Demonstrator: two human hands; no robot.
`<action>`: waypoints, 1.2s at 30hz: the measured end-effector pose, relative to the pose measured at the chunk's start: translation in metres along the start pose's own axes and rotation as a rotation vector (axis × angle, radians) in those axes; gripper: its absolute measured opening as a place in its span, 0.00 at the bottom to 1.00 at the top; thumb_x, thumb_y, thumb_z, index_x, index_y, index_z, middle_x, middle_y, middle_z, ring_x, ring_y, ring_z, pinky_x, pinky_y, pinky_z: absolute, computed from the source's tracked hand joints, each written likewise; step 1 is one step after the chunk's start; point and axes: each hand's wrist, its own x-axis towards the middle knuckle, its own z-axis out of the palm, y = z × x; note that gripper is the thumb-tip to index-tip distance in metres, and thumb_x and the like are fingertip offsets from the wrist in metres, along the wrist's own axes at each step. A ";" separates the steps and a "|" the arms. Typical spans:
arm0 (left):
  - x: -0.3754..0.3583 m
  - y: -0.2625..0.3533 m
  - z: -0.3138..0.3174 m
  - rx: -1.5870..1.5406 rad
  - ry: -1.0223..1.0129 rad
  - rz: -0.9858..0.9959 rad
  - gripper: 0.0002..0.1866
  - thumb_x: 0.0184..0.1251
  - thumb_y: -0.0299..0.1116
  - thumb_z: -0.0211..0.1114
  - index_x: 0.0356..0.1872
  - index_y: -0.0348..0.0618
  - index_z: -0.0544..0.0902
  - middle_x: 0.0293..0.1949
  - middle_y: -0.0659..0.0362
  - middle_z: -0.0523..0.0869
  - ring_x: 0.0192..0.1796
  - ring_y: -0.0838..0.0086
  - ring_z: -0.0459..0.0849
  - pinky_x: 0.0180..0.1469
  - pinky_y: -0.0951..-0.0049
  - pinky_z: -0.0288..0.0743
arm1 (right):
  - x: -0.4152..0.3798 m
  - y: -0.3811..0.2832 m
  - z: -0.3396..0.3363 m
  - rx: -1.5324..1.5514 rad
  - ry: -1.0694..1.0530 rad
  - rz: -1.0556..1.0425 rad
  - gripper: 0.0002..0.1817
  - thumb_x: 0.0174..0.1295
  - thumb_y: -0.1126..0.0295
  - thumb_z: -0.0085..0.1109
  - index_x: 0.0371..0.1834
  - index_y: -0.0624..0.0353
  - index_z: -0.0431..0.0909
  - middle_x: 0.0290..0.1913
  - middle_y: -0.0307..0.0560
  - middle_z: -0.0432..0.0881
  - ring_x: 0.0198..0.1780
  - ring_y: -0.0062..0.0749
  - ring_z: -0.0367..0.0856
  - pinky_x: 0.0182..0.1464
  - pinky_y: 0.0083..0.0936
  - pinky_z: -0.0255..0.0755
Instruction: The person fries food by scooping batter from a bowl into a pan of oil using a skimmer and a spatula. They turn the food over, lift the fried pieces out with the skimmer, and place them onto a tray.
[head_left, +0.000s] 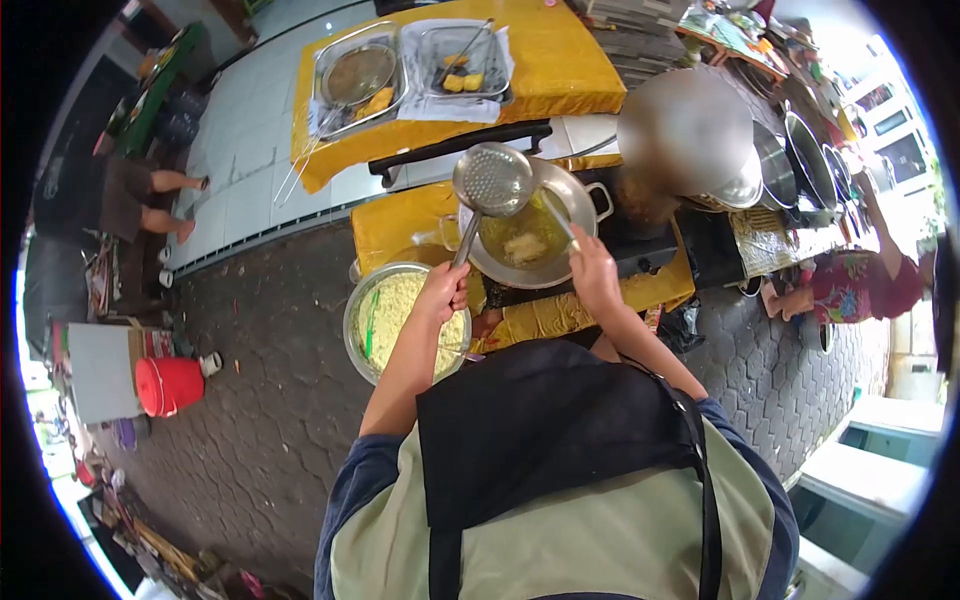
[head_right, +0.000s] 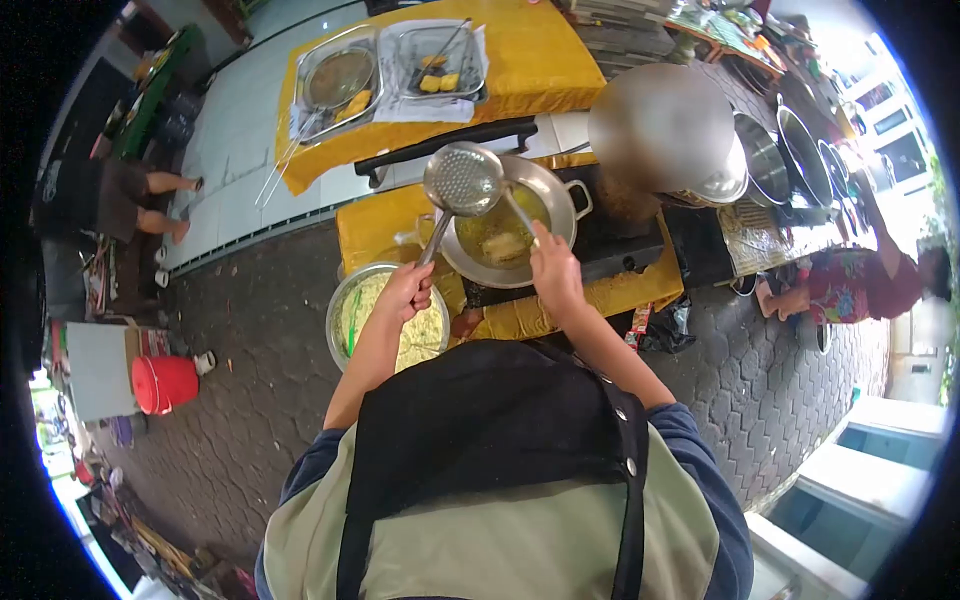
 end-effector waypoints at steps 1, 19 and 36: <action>-0.003 0.003 0.002 0.009 -0.001 0.014 0.09 0.61 0.35 0.56 0.29 0.48 0.64 0.17 0.66 0.65 0.11 0.84 0.58 0.11 0.81 0.50 | 0.008 -0.007 -0.009 0.030 0.020 0.018 0.21 0.56 0.73 0.45 0.56 0.56 0.66 0.39 0.62 0.73 0.41 0.57 0.72 0.43 0.38 0.67; -0.011 0.022 0.034 -0.053 0.030 0.085 0.07 0.61 0.34 0.56 0.34 0.45 0.68 0.18 0.66 0.65 0.11 0.84 0.58 0.12 0.82 0.49 | 0.047 0.004 -0.043 0.197 0.235 -0.164 0.19 0.58 0.76 0.48 0.54 0.62 0.67 0.43 0.59 0.75 0.45 0.46 0.75 0.45 0.29 0.68; -0.021 0.029 0.058 -0.048 0.085 0.124 0.09 0.62 0.34 0.55 0.40 0.44 0.70 0.18 0.66 0.66 0.12 0.85 0.59 0.12 0.83 0.51 | 0.032 0.074 -0.040 0.382 0.138 0.416 0.17 0.61 0.69 0.47 0.54 0.61 0.67 0.38 0.53 0.78 0.38 0.33 0.74 0.43 0.24 0.66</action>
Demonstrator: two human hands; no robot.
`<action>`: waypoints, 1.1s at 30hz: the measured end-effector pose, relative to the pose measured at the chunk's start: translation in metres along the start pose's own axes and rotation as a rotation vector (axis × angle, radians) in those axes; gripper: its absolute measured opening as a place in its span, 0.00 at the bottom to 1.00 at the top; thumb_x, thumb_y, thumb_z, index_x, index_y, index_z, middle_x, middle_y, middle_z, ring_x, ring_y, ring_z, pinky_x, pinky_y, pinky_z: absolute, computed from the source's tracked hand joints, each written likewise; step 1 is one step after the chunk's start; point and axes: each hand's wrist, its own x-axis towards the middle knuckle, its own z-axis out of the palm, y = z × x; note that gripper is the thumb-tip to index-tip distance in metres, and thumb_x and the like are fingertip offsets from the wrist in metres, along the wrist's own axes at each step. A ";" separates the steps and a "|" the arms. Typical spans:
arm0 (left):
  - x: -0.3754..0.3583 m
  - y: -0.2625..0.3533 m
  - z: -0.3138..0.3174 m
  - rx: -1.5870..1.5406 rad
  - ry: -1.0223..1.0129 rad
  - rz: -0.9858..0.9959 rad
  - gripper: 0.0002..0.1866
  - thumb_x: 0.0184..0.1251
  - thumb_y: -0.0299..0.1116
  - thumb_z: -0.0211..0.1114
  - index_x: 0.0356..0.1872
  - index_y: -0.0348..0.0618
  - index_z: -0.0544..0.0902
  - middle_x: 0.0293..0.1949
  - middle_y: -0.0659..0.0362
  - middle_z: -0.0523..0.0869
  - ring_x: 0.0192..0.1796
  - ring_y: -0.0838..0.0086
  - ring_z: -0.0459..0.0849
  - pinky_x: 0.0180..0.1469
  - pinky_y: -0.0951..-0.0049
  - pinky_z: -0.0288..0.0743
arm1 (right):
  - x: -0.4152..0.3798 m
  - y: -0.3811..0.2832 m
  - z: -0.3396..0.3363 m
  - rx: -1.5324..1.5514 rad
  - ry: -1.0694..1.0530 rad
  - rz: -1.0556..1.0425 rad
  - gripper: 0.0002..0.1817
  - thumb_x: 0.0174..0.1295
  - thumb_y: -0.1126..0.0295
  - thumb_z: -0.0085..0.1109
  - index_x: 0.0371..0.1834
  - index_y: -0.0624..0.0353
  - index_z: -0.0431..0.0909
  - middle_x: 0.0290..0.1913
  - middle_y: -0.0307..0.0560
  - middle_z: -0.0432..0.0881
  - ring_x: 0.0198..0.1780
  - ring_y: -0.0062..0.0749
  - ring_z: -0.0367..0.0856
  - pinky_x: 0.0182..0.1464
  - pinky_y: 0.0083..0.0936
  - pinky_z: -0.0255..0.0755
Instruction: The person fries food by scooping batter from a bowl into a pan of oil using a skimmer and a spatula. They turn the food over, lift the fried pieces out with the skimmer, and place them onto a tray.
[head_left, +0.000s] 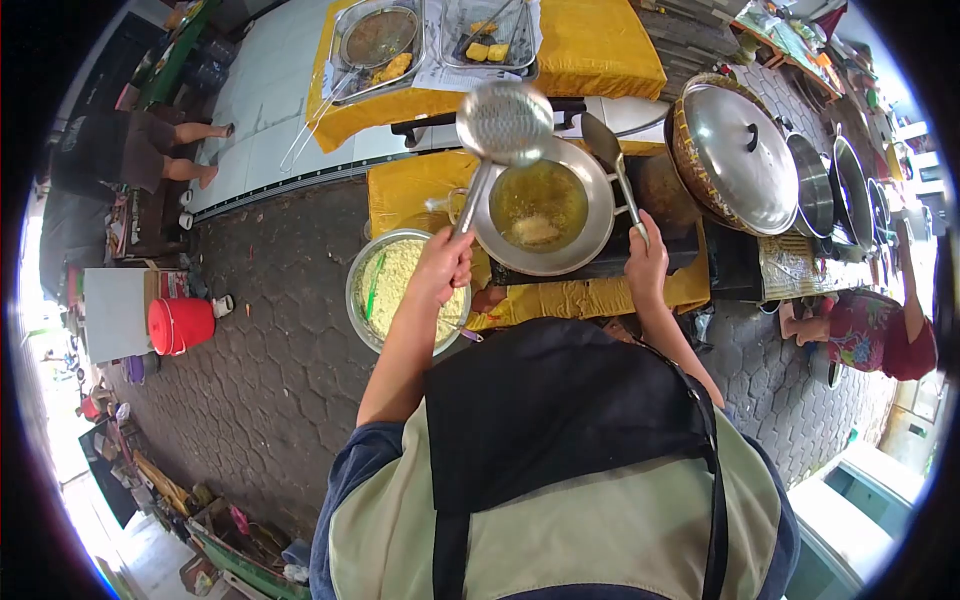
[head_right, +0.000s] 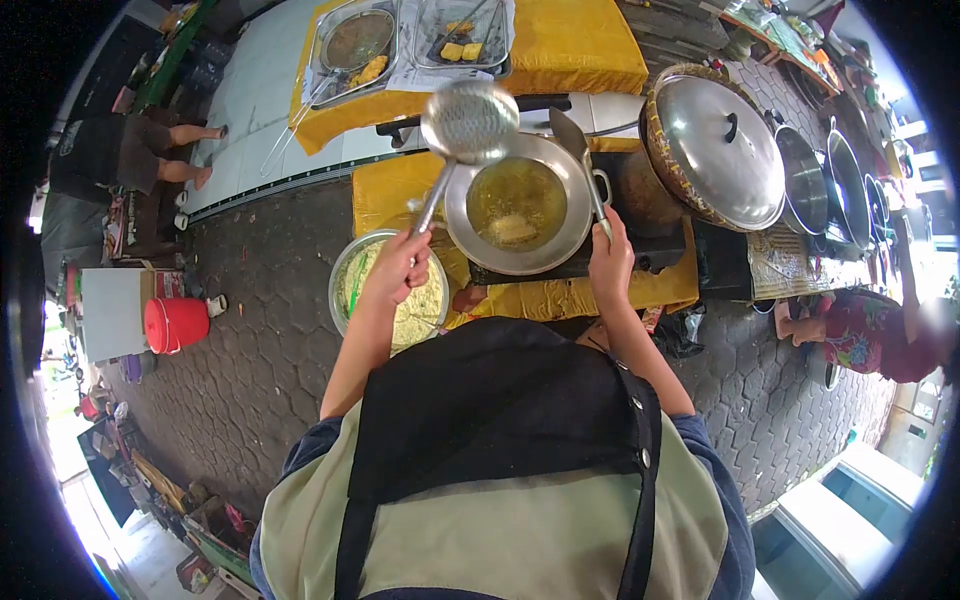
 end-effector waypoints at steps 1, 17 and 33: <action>-0.008 0.012 0.006 0.010 -0.026 0.080 0.10 0.62 0.34 0.55 0.42 0.43 0.70 0.18 0.66 0.66 0.12 0.85 0.59 0.12 0.83 0.50 | 0.004 0.002 -0.001 0.007 0.006 -0.006 0.17 0.61 0.70 0.47 0.53 0.61 0.68 0.37 0.52 0.78 0.36 0.32 0.74 0.42 0.24 0.67; 0.041 -0.061 -0.019 -0.180 -0.010 -0.211 0.08 0.61 0.33 0.56 0.26 0.47 0.67 0.17 0.65 0.66 0.11 0.82 0.59 0.11 0.79 0.51 | 0.017 0.027 0.005 0.011 -0.068 0.054 0.18 0.60 0.71 0.48 0.53 0.64 0.68 0.42 0.58 0.77 0.40 0.40 0.77 0.44 0.27 0.67; 0.133 0.157 -0.012 0.592 0.505 0.698 0.14 0.56 0.35 0.56 0.40 0.37 0.71 0.23 0.52 0.76 0.22 0.61 0.74 0.23 0.65 0.67 | 0.147 -0.147 0.130 -0.024 -0.064 -0.693 0.21 0.58 0.73 0.46 0.56 0.57 0.64 0.42 0.61 0.73 0.42 0.55 0.72 0.44 0.40 0.68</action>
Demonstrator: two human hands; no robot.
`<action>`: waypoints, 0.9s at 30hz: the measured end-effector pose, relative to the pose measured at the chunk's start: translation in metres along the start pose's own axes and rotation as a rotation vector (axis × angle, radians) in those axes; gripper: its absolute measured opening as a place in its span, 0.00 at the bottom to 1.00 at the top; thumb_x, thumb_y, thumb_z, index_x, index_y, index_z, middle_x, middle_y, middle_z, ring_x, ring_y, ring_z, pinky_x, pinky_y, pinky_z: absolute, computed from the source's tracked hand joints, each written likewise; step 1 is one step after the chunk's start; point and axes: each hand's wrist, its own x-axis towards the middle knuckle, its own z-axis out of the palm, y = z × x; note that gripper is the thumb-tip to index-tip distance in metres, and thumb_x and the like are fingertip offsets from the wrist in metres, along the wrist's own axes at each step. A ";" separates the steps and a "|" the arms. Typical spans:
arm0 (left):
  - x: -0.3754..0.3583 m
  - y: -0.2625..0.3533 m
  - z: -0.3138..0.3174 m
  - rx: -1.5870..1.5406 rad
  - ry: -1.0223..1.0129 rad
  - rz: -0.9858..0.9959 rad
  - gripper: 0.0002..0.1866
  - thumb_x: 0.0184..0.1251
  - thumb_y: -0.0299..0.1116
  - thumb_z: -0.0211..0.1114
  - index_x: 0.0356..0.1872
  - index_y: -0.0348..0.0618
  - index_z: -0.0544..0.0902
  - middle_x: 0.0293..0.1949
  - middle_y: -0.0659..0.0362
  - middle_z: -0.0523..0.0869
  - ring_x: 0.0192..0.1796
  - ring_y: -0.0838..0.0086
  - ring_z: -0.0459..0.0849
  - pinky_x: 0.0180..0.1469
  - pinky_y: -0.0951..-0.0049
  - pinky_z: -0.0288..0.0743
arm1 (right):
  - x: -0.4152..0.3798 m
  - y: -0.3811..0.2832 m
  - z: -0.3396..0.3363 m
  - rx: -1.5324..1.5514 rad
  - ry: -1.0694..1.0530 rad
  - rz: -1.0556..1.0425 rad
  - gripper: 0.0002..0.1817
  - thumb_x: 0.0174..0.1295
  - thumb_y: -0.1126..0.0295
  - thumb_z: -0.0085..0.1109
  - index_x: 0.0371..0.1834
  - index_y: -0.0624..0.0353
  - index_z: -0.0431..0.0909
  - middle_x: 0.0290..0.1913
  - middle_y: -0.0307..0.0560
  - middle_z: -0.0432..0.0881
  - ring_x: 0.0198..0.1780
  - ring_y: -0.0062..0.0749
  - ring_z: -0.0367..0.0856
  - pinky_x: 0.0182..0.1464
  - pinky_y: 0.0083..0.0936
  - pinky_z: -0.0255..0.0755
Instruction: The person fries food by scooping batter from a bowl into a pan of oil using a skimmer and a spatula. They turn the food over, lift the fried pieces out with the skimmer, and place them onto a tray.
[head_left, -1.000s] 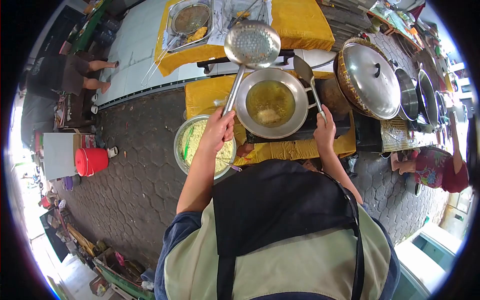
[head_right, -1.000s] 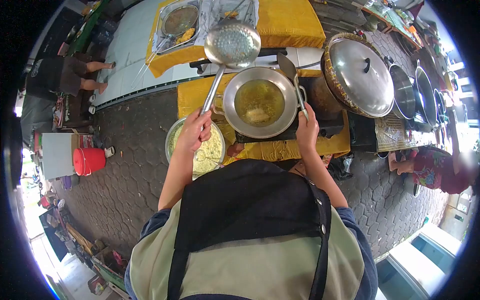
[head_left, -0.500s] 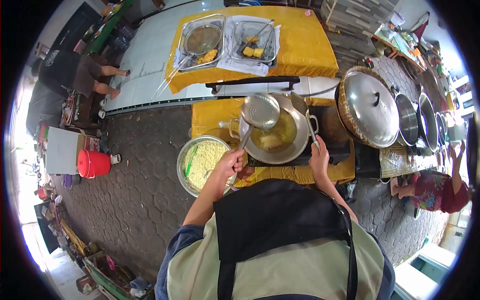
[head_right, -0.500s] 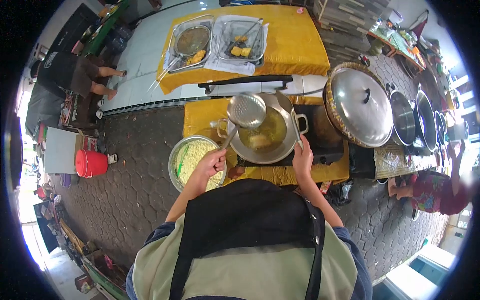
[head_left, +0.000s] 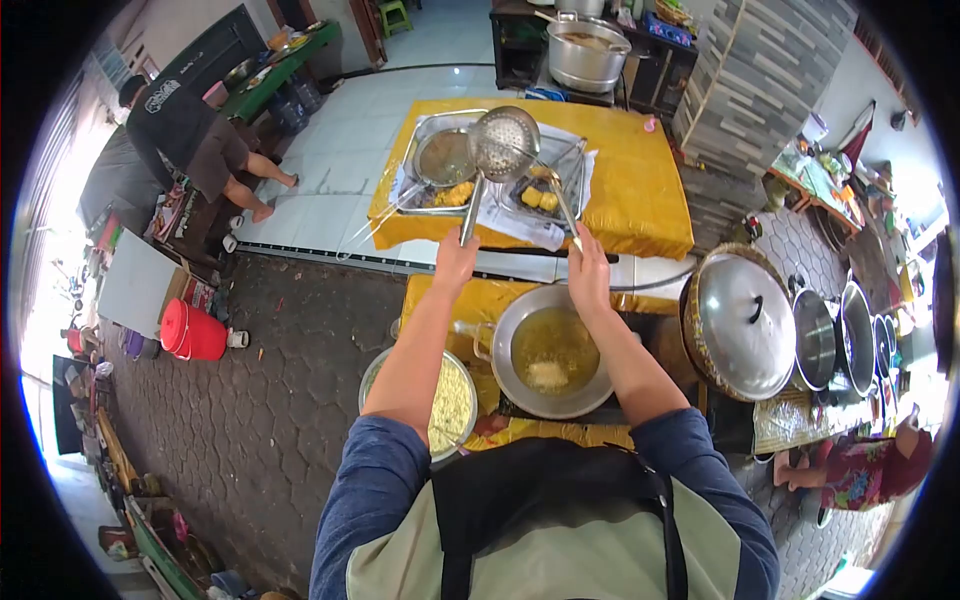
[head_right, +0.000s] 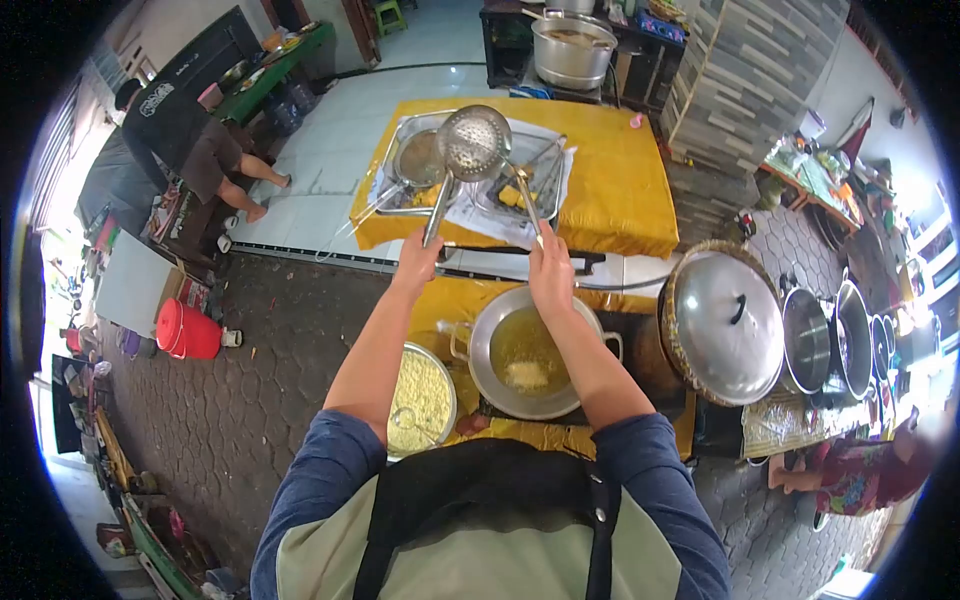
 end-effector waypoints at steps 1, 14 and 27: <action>0.008 0.001 0.004 0.155 0.062 0.131 0.15 0.55 0.35 0.56 0.41 0.36 0.71 0.28 0.46 0.79 0.27 0.53 0.78 0.30 0.60 0.70 | 0.011 -0.001 0.008 0.003 0.003 -0.012 0.21 0.58 0.73 0.46 0.56 0.57 0.64 0.42 0.61 0.73 0.42 0.55 0.72 0.44 0.40 0.68; 0.018 0.006 0.034 0.392 0.196 0.144 0.22 0.57 0.34 0.53 0.50 0.32 0.67 0.36 0.38 0.78 0.41 0.45 0.76 0.44 0.54 0.68 | 0.007 0.069 0.029 -0.598 -0.257 -0.214 0.19 0.57 0.71 0.48 0.54 0.58 0.67 0.50 0.49 0.69 0.43 0.40 0.70 0.42 0.32 0.71; 0.003 0.012 0.030 -0.023 0.079 0.060 0.17 0.59 0.37 0.56 0.44 0.36 0.70 0.23 0.50 0.74 0.22 0.61 0.73 0.25 0.66 0.66 | -0.029 0.106 0.014 -0.079 0.054 -0.034 0.18 0.58 0.71 0.47 0.54 0.56 0.69 0.29 0.50 0.73 0.33 0.39 0.76 0.32 0.31 0.70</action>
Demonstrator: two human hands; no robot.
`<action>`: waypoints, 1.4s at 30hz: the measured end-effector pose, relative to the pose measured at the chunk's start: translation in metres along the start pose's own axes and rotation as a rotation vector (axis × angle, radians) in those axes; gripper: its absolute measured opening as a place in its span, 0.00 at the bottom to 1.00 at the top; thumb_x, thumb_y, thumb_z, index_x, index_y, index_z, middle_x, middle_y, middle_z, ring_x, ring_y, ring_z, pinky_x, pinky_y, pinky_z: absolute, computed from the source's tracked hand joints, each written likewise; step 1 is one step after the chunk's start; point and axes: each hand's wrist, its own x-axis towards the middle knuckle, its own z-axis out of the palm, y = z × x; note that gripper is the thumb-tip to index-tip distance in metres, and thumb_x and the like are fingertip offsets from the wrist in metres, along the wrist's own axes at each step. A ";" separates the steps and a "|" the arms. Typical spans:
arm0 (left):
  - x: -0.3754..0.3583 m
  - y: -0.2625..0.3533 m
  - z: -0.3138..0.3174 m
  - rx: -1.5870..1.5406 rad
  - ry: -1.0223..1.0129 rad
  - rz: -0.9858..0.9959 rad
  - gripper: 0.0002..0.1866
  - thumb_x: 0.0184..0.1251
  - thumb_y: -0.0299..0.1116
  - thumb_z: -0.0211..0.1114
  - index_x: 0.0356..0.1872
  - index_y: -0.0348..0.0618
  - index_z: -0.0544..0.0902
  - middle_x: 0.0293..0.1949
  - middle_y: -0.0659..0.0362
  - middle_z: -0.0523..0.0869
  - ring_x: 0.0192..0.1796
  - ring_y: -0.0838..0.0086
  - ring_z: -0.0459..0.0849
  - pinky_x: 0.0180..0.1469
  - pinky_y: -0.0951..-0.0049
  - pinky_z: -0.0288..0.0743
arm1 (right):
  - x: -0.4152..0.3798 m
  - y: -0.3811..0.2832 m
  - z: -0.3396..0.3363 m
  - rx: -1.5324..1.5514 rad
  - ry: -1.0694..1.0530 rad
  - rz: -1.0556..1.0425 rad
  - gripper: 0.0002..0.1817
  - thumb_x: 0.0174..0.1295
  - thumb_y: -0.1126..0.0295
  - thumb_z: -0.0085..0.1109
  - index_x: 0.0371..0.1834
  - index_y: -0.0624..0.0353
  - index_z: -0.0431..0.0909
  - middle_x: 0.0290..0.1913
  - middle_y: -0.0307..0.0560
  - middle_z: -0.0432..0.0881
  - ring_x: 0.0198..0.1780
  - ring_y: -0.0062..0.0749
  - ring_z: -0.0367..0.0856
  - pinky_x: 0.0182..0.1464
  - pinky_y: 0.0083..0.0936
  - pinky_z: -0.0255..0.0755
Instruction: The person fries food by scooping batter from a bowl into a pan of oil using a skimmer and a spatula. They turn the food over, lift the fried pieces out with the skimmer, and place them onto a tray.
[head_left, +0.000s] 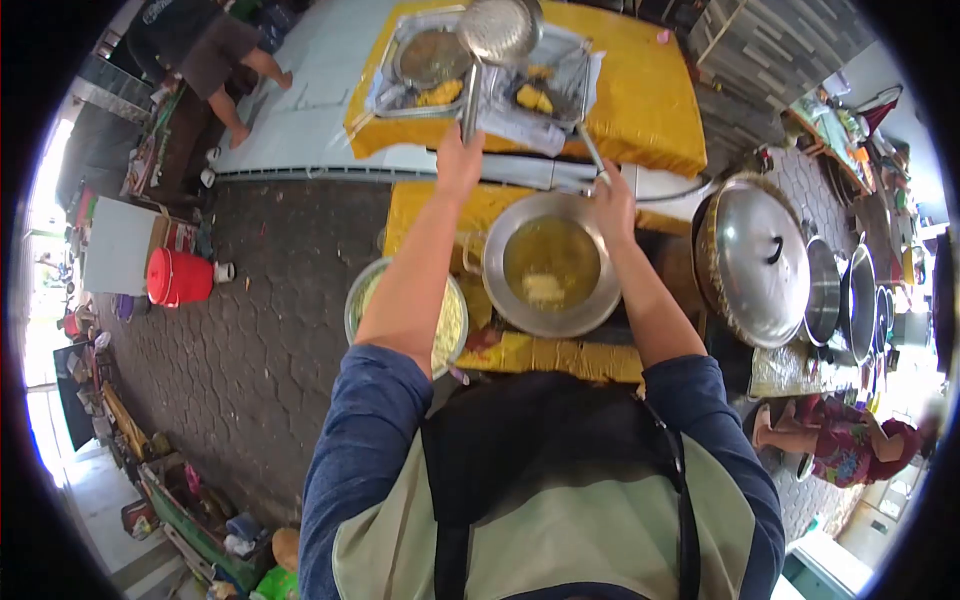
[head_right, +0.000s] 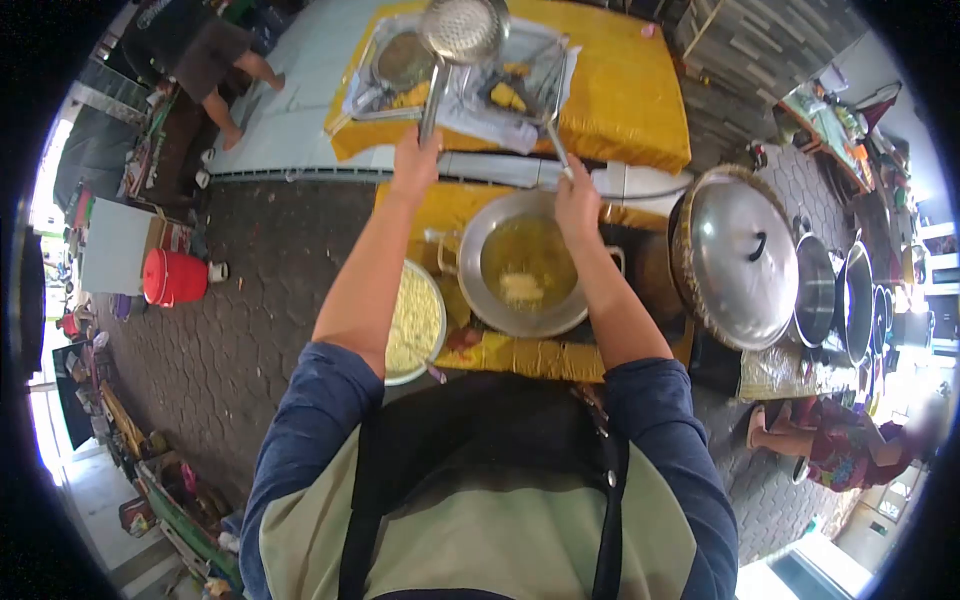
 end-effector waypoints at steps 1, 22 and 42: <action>-0.011 0.004 -0.007 -0.366 -0.124 -0.281 0.15 0.60 0.37 0.55 0.44 0.38 0.70 0.19 0.57 0.71 0.16 0.71 0.69 0.19 0.73 0.63 | -0.014 -0.014 -0.019 0.319 -0.093 0.397 0.18 0.59 0.70 0.46 0.54 0.57 0.68 0.26 0.44 0.71 0.28 0.30 0.72 0.25 0.26 0.67; -0.294 -0.073 -0.078 -0.851 -0.445 -0.965 0.16 0.62 0.32 0.55 0.50 0.44 0.66 0.20 0.67 0.64 0.16 0.84 0.60 0.19 0.80 0.57 | -0.279 -0.026 -0.118 -0.429 -0.958 0.294 0.23 0.57 0.70 0.45 0.58 0.56 0.61 0.41 0.59 0.73 0.41 0.50 0.76 0.41 0.38 0.72; -0.279 -0.029 -0.103 -0.653 -0.466 -0.766 0.16 0.63 0.30 0.52 0.52 0.42 0.66 0.20 0.66 0.64 0.16 0.84 0.60 0.20 0.81 0.56 | -0.288 -0.021 -0.057 -0.482 -0.503 0.560 0.23 0.57 0.70 0.46 0.59 0.56 0.61 0.42 0.56 0.72 0.42 0.46 0.76 0.39 0.35 0.73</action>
